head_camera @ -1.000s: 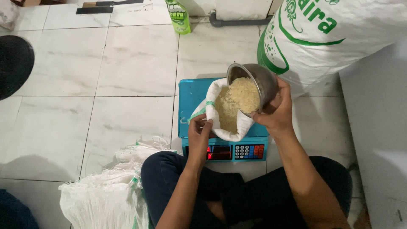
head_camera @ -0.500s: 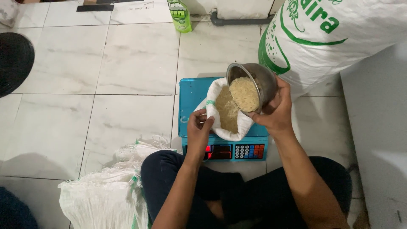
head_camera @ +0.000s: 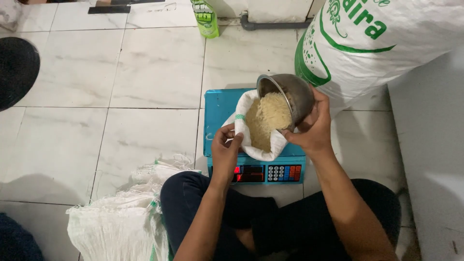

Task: The person scoops rice from a large sack into a metal bowl and pours it into a small white bag placed on a digital scale. The person repeats this process multiple times to fill the bag.

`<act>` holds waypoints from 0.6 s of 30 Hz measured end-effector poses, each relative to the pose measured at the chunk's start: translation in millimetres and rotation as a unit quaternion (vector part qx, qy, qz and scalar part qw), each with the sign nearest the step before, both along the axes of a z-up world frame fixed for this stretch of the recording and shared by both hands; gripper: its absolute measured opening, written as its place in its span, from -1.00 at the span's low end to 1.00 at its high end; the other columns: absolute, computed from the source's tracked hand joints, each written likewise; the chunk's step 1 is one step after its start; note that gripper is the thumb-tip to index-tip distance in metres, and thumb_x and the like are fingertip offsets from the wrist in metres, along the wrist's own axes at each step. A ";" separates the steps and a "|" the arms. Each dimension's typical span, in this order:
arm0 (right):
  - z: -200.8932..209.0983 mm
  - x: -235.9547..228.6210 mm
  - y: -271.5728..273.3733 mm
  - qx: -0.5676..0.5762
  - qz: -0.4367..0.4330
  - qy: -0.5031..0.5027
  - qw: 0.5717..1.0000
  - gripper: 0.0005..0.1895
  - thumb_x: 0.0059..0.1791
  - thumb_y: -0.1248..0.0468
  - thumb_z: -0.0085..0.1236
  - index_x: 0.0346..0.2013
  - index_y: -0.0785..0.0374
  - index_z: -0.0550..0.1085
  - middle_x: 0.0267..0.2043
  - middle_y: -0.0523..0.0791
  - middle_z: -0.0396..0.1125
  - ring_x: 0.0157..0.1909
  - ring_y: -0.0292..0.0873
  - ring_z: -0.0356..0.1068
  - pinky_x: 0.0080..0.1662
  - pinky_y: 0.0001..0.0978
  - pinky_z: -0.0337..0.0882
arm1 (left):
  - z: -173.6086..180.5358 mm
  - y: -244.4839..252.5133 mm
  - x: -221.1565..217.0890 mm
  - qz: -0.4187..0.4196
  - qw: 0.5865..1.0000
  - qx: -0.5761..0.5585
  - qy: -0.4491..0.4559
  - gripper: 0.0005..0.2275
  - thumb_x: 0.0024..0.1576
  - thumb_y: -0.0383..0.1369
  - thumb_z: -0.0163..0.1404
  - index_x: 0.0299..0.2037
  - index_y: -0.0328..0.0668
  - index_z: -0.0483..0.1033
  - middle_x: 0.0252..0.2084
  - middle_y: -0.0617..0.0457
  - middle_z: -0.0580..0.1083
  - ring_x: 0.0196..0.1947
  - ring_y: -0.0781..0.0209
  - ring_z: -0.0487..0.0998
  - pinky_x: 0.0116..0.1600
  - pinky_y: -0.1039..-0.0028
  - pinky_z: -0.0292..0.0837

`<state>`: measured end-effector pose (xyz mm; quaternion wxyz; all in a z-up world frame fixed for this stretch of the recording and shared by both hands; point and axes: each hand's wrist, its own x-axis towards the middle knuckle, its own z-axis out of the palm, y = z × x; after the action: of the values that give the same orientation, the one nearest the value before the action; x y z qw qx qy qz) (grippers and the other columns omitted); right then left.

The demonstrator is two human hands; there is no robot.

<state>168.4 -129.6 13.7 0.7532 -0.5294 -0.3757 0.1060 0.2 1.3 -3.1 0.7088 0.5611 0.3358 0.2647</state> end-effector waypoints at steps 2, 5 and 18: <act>-3.0 1.7 -1.2 -0.001 -0.002 -0.008 1.000 0.10 -0.47 0.55 0.43 0.26 0.34 0.05 0.14 -0.02 0.13 0.19 -0.05 0.19 0.22 -0.09 0.35 | -3.6 0.8 0.3 0.006 1.000 -0.002 -0.007 -0.70 0.16 -0.46 0.00 0.08 -0.45 0.37 -0.29 -0.16 0.40 -0.27 0.01 0.56 -0.26 0.27 0.56; -13.1 7.0 -1.8 0.008 0.010 0.004 1.000 0.12 -0.47 0.58 0.41 0.28 0.32 0.01 0.18 0.00 0.11 0.22 0.00 0.20 0.20 -0.08 0.37 | 1.5 -0.8 0.8 0.018 1.000 -0.010 -0.004 -0.69 0.13 -0.47 0.03 0.06 -0.45 0.38 -0.30 -0.16 0.40 -0.29 0.01 0.57 -0.28 0.27 0.58; 33.4 -21.5 6.8 -0.038 -0.001 -0.162 0.986 0.13 -0.47 0.55 0.39 0.31 0.43 0.00 0.42 0.17 -0.08 0.47 0.17 -0.08 0.36 0.04 0.13 | 3.2 6.3 0.0 0.011 0.999 -0.025 0.023 -0.61 0.09 -0.43 0.10 0.09 -0.46 0.34 -0.27 -0.15 0.38 -0.33 0.10 0.54 -0.38 0.40 0.57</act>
<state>146.8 -122.8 47.2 0.6615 -0.5682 -0.4883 0.0323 0.1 7.6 0.1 0.7115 0.5458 0.3647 0.2506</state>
